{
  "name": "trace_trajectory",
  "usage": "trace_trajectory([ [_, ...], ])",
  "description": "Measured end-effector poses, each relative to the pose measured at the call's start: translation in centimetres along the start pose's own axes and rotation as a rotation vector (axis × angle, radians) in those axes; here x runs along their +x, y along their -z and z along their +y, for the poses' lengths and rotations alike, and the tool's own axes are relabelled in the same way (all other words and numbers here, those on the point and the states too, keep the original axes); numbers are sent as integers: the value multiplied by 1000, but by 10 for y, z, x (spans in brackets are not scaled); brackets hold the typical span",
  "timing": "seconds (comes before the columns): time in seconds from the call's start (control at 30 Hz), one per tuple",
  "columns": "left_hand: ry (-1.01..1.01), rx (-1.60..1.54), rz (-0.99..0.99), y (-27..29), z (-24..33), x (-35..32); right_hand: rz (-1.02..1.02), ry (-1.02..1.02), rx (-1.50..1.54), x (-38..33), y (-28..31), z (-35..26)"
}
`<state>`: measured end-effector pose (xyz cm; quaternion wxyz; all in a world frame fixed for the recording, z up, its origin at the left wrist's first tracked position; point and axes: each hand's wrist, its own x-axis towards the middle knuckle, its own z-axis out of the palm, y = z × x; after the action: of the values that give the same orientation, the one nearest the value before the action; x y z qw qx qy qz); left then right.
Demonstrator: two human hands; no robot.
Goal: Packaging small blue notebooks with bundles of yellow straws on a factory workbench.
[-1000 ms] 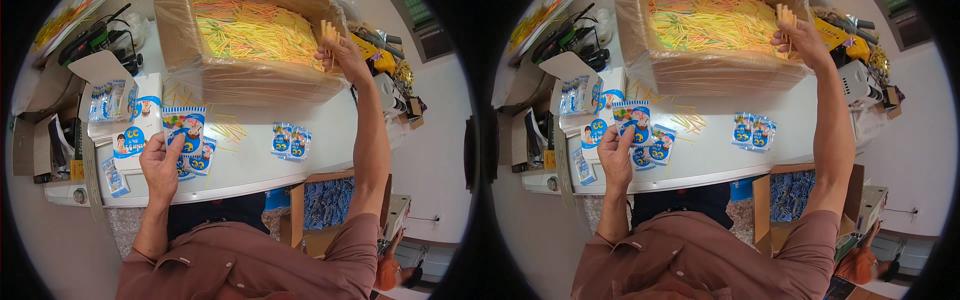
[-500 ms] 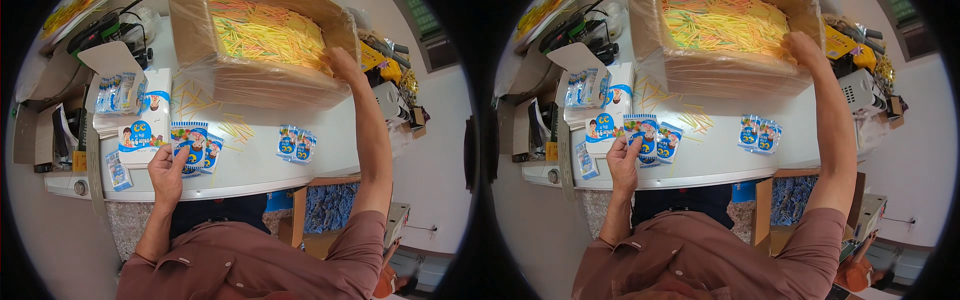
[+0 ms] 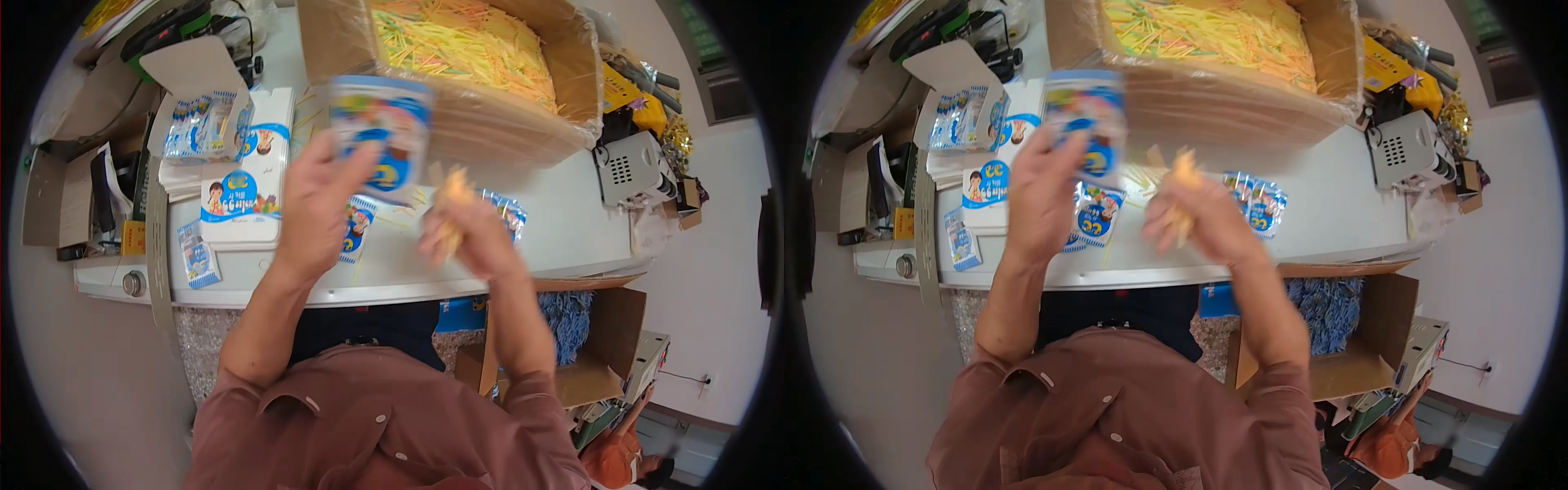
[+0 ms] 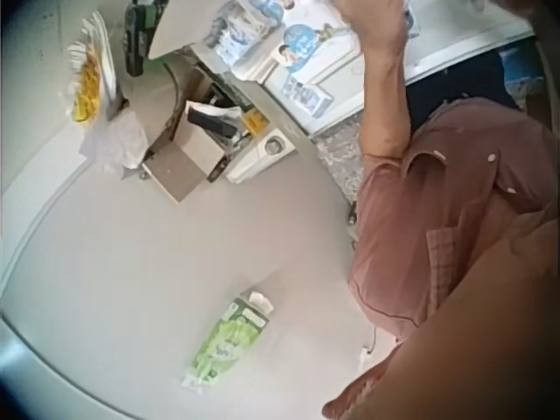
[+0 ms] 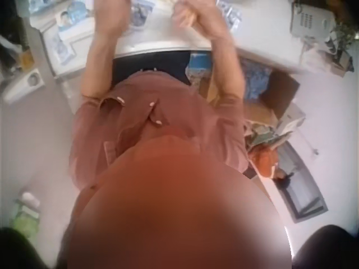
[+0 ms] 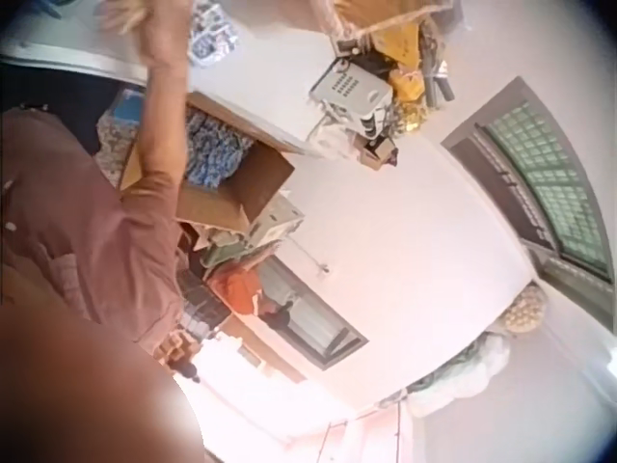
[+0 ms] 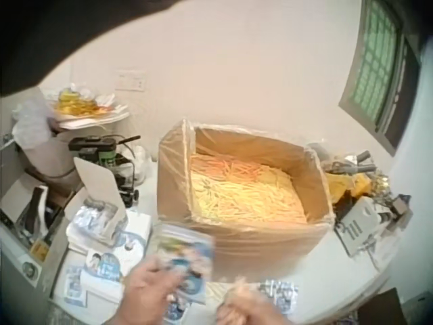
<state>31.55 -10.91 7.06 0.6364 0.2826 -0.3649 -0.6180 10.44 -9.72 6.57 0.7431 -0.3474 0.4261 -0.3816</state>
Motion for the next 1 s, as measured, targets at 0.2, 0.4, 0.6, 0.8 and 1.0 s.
trace_trajectory([
  [0.2,638,276,-325,6,-39,-6,-202,-161,357,1,-2,95],
  [0.4,397,31,35,20,-75,-19,-160,-244,408,6,7,103],
  [0.6,169,-80,285,42,-44,-24,272,514,-439,24,51,111],
  [0.8,245,-137,290,46,-56,-42,355,556,-692,24,61,129],
  [1.0,323,-49,299,45,-58,-38,333,553,-748,25,63,128],
])
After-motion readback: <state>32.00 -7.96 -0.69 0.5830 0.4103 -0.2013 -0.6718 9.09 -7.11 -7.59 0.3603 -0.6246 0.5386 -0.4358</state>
